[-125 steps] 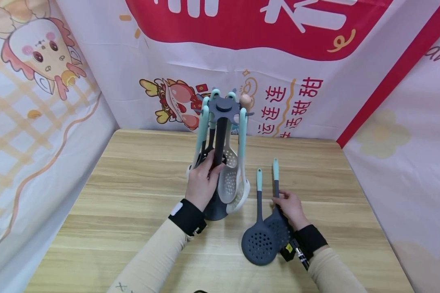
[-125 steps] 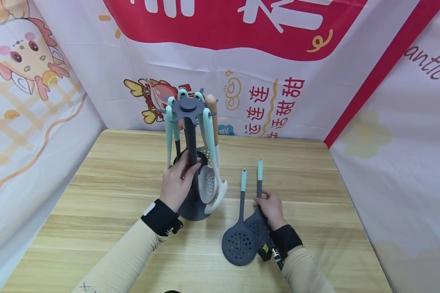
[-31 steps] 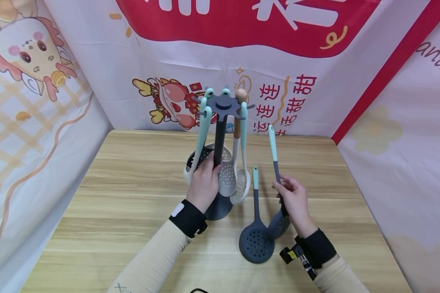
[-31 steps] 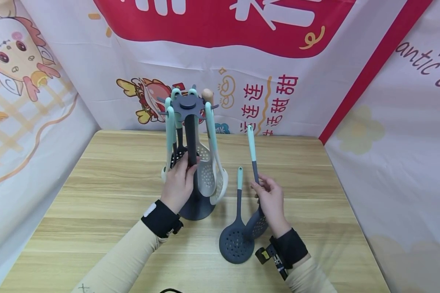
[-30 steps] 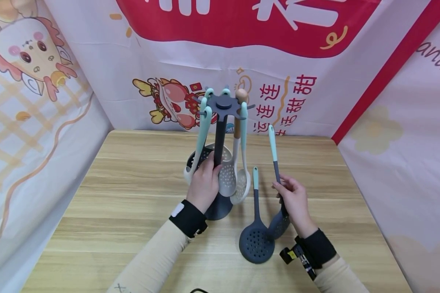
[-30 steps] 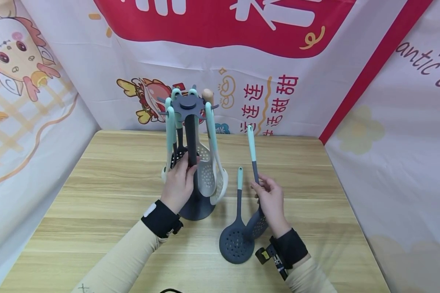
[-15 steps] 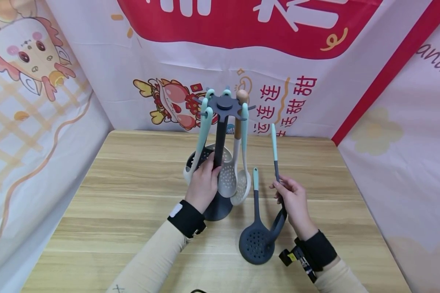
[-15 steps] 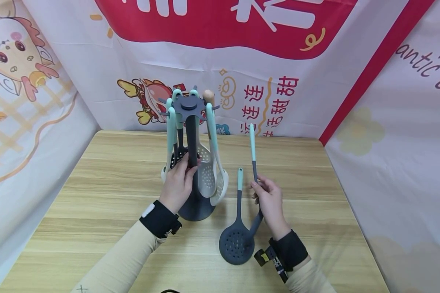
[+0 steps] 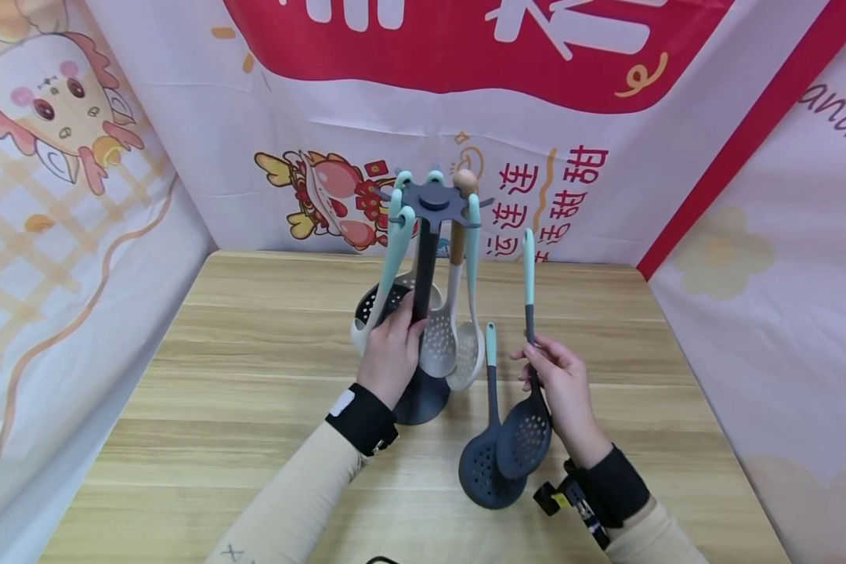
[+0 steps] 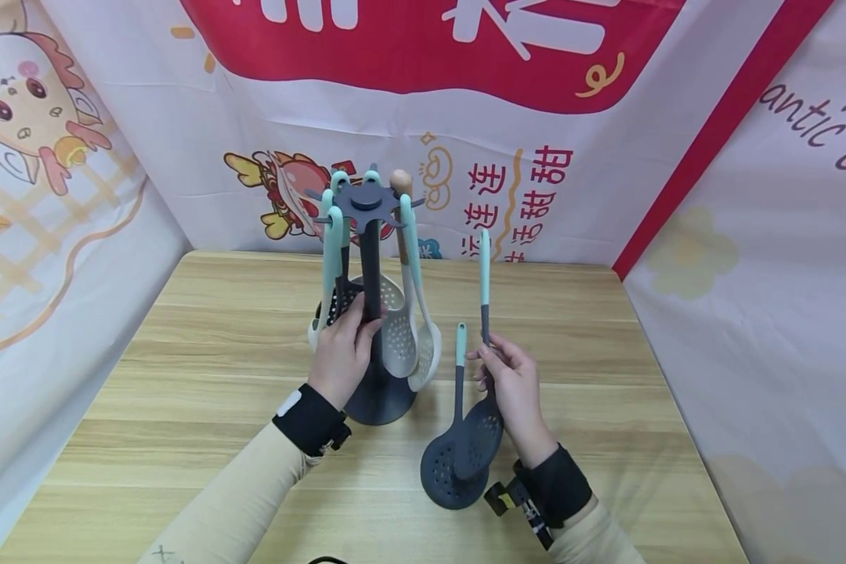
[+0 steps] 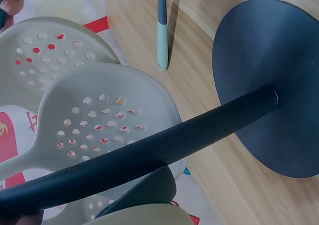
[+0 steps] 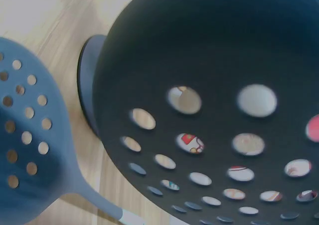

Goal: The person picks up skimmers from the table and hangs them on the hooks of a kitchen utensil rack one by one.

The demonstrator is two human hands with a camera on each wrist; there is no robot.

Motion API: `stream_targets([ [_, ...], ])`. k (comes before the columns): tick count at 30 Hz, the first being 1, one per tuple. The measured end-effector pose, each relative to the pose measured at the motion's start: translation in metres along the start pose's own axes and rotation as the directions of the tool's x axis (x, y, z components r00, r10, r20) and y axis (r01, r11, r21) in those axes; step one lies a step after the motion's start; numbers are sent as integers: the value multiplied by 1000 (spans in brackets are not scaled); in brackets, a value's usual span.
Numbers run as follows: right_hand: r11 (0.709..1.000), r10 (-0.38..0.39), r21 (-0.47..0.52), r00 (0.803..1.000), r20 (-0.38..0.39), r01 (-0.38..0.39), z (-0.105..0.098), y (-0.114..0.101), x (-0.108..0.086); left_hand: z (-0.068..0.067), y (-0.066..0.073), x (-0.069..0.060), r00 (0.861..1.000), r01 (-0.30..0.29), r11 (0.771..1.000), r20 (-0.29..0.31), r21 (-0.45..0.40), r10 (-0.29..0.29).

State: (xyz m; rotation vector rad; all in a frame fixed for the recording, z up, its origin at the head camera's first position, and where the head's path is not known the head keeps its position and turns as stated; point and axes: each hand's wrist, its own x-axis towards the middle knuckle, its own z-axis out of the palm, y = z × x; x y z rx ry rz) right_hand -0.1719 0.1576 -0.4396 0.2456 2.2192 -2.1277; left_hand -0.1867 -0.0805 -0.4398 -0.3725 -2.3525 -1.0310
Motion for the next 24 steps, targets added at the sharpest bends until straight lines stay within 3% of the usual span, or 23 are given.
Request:
stream_targets([
  [13, 1000, -7, 17, 999, 40, 6, 2, -13, -8, 2, -1, 4, 997, -57, 997, -53, 59, 60],
  [24, 999, 5, 41, 997, 72, -8, 4, -19, -15, 1, 0, 4, 1000, -9, 1000, -15, 23, 10],
])
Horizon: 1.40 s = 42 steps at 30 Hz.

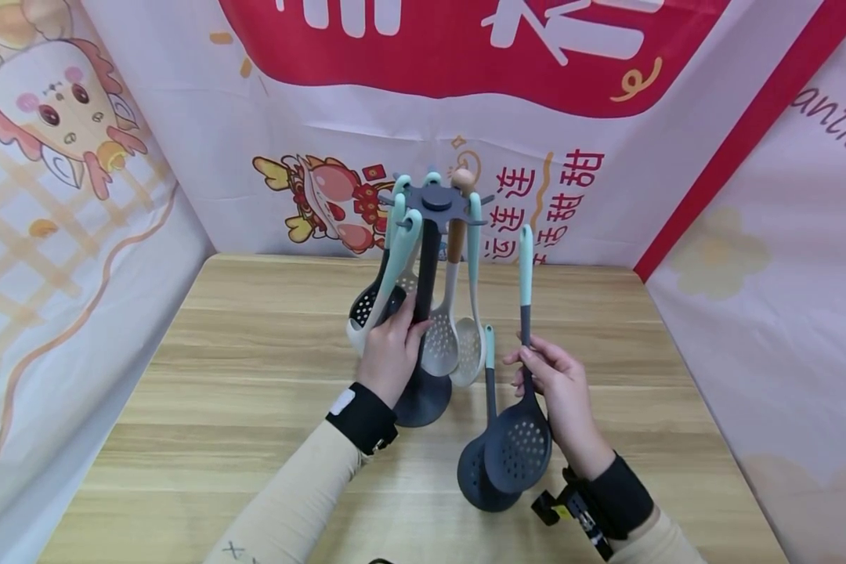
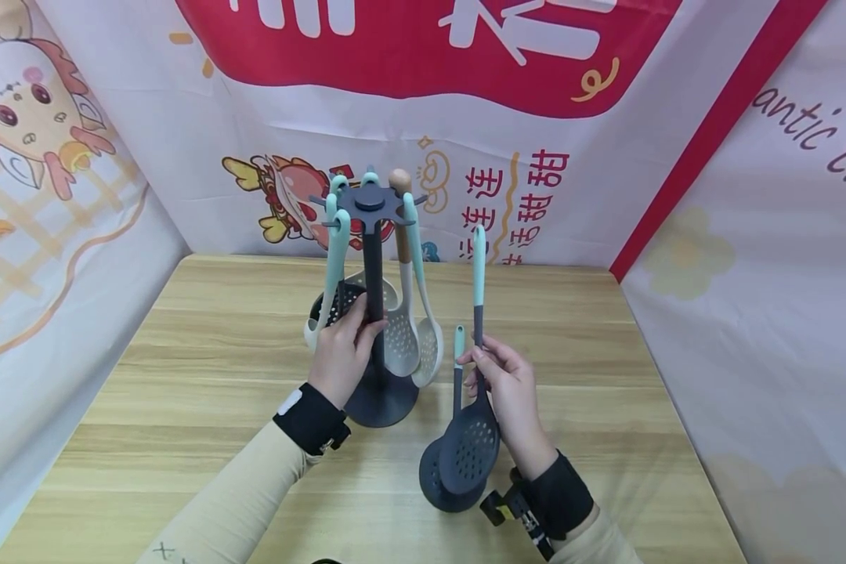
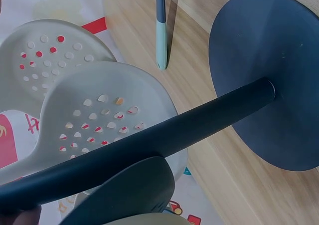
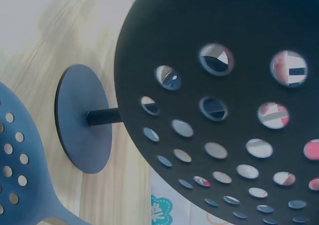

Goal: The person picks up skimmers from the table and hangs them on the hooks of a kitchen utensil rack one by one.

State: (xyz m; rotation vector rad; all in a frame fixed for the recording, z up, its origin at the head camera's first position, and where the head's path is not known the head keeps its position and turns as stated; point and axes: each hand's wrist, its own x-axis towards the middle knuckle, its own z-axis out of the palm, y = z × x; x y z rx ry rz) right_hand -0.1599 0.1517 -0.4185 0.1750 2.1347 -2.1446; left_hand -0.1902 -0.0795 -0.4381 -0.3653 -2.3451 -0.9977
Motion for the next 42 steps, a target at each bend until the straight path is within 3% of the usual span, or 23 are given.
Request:
stream_targets([
  [18, 992, -97, 79, 995, 17, 95, 6, -5, -13, 1, -1, -1, 1000, 1, 1000, 3, 2, -1],
  [42, 978, -207, 55, 973, 98, 202, 14, -15, -41, 1, -3, -1, 1000, 0, 1000, -1, -3, 0],
])
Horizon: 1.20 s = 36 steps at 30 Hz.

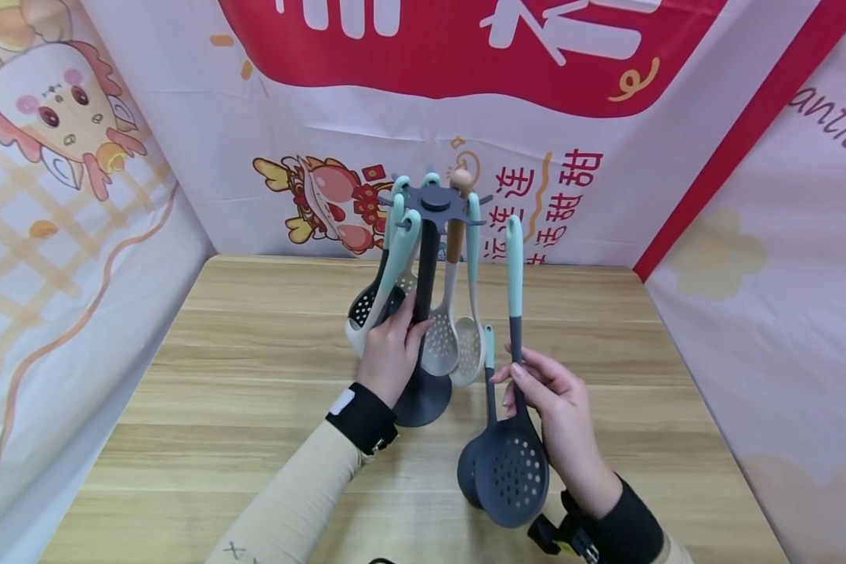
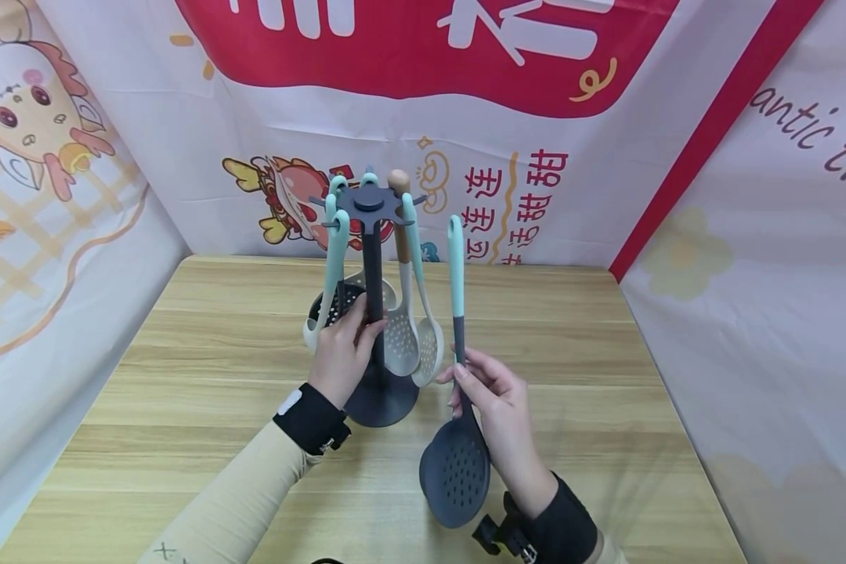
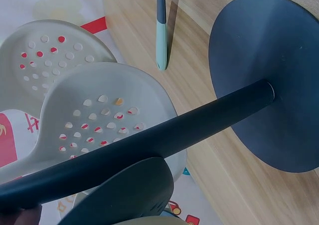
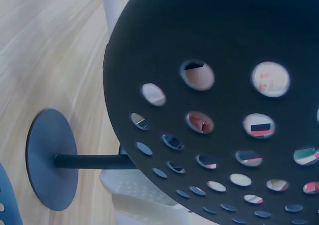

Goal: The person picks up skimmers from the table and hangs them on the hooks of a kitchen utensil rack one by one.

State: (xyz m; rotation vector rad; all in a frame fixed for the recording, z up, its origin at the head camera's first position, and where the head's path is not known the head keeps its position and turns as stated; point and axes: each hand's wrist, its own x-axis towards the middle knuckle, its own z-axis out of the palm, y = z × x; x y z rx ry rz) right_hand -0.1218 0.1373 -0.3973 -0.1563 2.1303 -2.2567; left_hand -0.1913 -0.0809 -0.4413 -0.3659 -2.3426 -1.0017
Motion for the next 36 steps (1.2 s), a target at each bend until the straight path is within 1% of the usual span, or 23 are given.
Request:
stream_targets([
  [11, 999, -42, 3, 999, 18, 42, 6, -8, -7, -1, 2, -1, 1000, 3, 1000, 2, -3, -3],
  [19, 996, -86, 7, 996, 33, 85, 9, -12, -11, -1, 2, -1, 1000, 11, 1000, 10, 1, -11],
  [24, 993, -119, 11, 992, 46, 119, 11, -14, -13, -1, 3, 0, 1000, 9, 1000, 5, 4, -9],
  [31, 986, -165, 49, 984, 65, 162, 12, -15, -14, 0, 2, -1, 1000, 0, 1000, -6, 10, 0],
  [36, 980, -194, 64, 978, 70, 190, 13, -15, -15, -1, 4, -1, 1000, -2, 1000, -4, 21, 2],
])
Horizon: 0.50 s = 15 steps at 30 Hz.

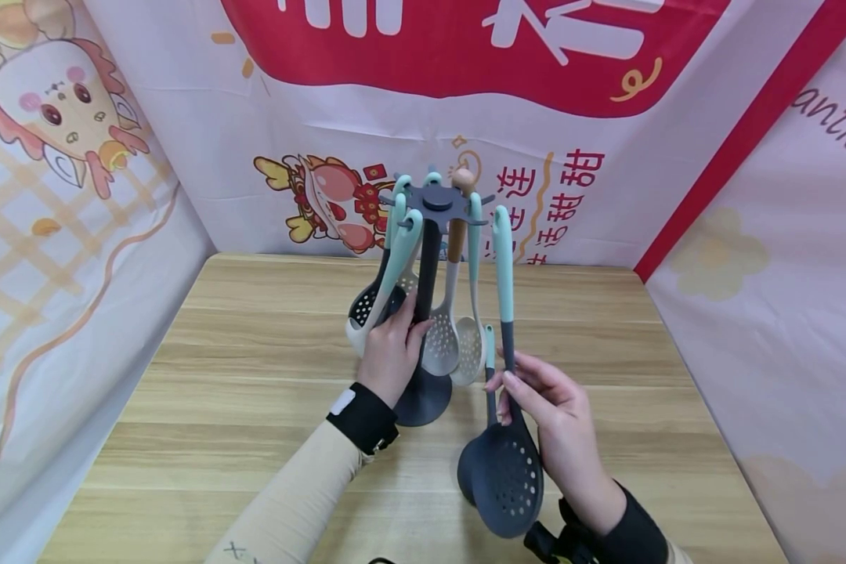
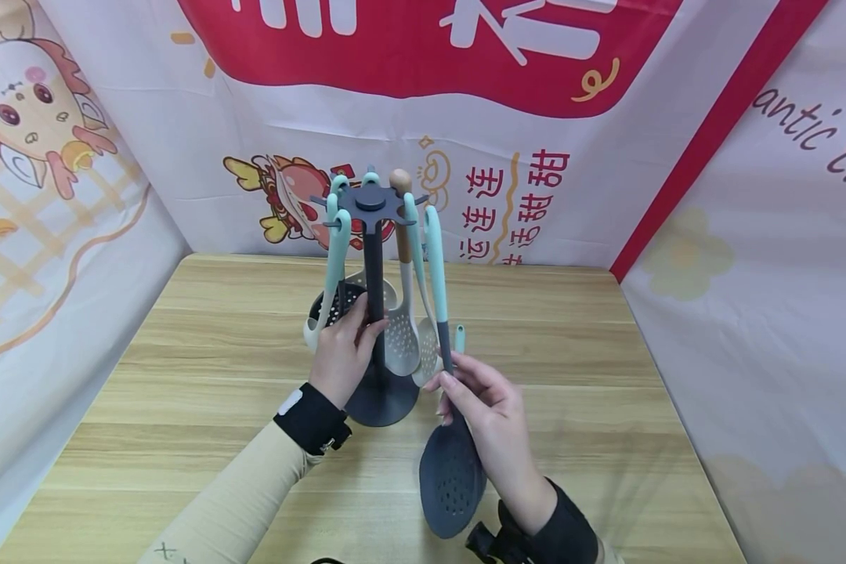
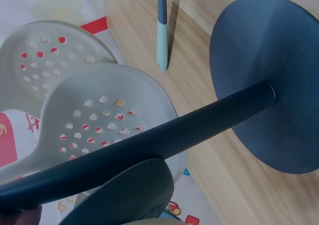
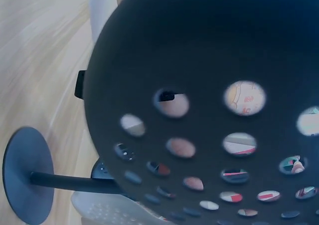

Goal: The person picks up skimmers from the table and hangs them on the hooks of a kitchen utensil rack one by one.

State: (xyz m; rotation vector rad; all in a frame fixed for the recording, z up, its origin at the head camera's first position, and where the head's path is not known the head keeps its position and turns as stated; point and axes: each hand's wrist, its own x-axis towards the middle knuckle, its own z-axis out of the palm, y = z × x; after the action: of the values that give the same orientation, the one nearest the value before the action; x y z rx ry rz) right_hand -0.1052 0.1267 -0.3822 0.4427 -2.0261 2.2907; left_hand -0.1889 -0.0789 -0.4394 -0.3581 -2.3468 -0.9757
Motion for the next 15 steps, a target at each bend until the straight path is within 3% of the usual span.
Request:
stream_targets([
  [15, 999, 31, -36, 999, -32, -32, 2, 0, 1, 1, -1, 1, 1000, 23, 1000, 19, 6, -23],
])
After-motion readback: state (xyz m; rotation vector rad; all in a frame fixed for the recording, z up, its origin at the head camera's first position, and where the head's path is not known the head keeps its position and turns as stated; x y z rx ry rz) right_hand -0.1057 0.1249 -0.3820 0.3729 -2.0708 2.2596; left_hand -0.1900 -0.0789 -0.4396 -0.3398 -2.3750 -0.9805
